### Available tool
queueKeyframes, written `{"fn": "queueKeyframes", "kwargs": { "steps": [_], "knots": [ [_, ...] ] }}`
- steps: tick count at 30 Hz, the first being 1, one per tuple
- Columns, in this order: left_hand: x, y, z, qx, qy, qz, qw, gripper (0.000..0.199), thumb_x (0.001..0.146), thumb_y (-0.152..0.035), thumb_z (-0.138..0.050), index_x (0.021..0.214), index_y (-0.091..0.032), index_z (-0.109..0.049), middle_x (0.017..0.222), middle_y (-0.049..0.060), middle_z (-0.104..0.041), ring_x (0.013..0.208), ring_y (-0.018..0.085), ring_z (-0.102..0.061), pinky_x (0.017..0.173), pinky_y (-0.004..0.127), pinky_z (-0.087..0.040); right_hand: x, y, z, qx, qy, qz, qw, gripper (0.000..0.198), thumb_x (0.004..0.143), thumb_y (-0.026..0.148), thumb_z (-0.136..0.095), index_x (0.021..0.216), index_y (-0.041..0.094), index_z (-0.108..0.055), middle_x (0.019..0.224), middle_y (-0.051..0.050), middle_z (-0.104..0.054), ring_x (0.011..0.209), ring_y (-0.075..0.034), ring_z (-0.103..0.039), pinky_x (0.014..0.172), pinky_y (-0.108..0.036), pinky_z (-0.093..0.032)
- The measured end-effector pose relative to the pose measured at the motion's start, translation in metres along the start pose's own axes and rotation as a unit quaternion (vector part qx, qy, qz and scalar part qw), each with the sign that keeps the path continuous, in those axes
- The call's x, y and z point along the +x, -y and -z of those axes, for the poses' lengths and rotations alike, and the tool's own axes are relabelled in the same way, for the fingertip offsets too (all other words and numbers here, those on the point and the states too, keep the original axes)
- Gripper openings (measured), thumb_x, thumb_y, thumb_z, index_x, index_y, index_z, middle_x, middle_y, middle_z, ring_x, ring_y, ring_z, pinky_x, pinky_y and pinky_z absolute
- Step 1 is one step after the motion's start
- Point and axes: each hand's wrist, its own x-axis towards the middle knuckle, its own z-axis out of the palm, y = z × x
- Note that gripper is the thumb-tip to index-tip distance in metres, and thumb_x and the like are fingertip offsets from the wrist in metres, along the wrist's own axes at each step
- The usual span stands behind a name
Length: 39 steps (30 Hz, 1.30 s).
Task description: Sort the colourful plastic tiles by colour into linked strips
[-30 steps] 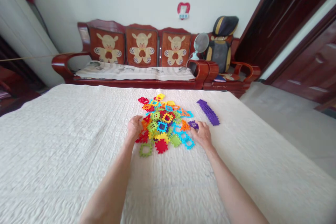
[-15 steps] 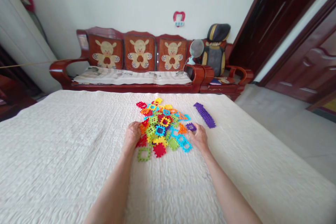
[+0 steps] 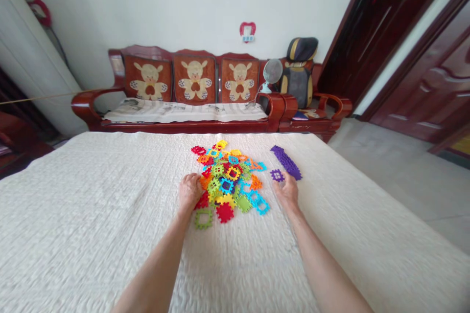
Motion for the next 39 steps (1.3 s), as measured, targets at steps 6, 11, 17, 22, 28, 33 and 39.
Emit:
{"fn": "queueKeyframes", "kwargs": {
  "steps": [6, 11, 17, 22, 28, 33, 39],
  "knots": [
    [0.000, 0.001, -0.001, -0.009, -0.015, 0.000, 1.000, 0.037, 0.080, -0.015, -0.040, 0.096, -0.016, -0.073, 0.109, 0.012, -0.070, 0.105, 0.025, -0.061, 0.095, 0.038, -0.045, 0.026, -0.045, 0.025, -0.071, -0.042, -0.022, 0.996, 0.051, 0.075, 0.033, -0.051, 0.119, 0.010, -0.054, 0.115, -0.020, -0.061, 0.110, -0.031, -0.053, 0.100, -0.048, -0.040],
    [0.001, 0.004, -0.003, -0.009, -0.019, -0.007, 1.000, 0.038, 0.081, -0.016, -0.038, 0.095, -0.014, -0.073, 0.110, 0.013, -0.070, 0.106, 0.026, -0.061, 0.097, 0.039, -0.045, 0.029, -0.064, 0.031, -0.097, -0.032, -0.030, 0.994, 0.049, 0.075, 0.031, -0.050, 0.119, 0.009, -0.054, 0.115, -0.019, -0.061, 0.109, -0.030, -0.054, 0.100, -0.045, -0.040],
    [0.002, 0.006, -0.004, -0.002, -0.022, -0.008, 1.000, 0.037, 0.081, -0.017, -0.039, 0.094, -0.014, -0.074, 0.110, 0.013, -0.070, 0.105, 0.026, -0.062, 0.099, 0.039, -0.044, 0.023, -0.063, 0.030, -0.109, -0.021, -0.035, 0.993, 0.049, 0.075, 0.029, -0.048, 0.119, 0.007, -0.055, 0.115, -0.021, -0.062, 0.108, -0.030, -0.054, 0.099, -0.044, -0.041],
    [0.001, 0.005, -0.004, 0.008, -0.029, -0.013, 0.999, 0.036, 0.081, -0.016, -0.039, 0.093, -0.015, -0.073, 0.108, 0.010, -0.071, 0.103, 0.024, -0.063, 0.097, 0.038, -0.046, 0.024, -0.065, 0.028, -0.108, -0.035, -0.044, 0.993, 0.053, 0.071, 0.032, -0.049, 0.118, 0.008, -0.056, 0.112, -0.019, -0.062, 0.106, -0.031, -0.055, 0.097, -0.045, -0.043],
    [0.001, 0.005, -0.006, 0.002, -0.036, -0.011, 0.999, 0.035, 0.080, -0.015, -0.040, 0.092, -0.015, -0.074, 0.107, 0.012, -0.071, 0.103, 0.024, -0.062, 0.096, 0.038, -0.047, 0.027, -0.069, 0.024, -0.112, -0.033, -0.060, 0.991, 0.058, 0.070, 0.038, -0.051, 0.118, 0.007, -0.057, 0.107, -0.020, -0.062, 0.102, -0.032, -0.055, 0.095, -0.048, -0.043],
    [0.002, 0.006, -0.007, 0.001, -0.030, -0.001, 1.000, 0.035, 0.080, -0.015, -0.041, 0.094, -0.016, -0.073, 0.108, 0.010, -0.070, 0.104, 0.023, -0.062, 0.096, 0.038, -0.046, 0.027, -0.056, 0.030, -0.107, -0.052, -0.037, 0.992, 0.052, 0.070, 0.034, -0.051, 0.115, 0.008, -0.057, 0.108, -0.021, -0.061, 0.105, -0.034, -0.054, 0.096, -0.050, -0.042],
    [0.002, 0.004, -0.005, 0.008, -0.031, 0.006, 0.999, 0.036, 0.081, -0.014, -0.041, 0.094, -0.016, -0.074, 0.110, 0.010, -0.070, 0.105, 0.024, -0.061, 0.095, 0.038, -0.046, 0.010, 0.024, 0.007, 0.025, 0.059, 0.118, 0.991, 0.030, 0.086, 0.025, -0.044, 0.109, 0.017, -0.061, 0.107, -0.012, -0.065, 0.104, -0.026, -0.058, 0.094, -0.045, -0.045]
  ]
}}
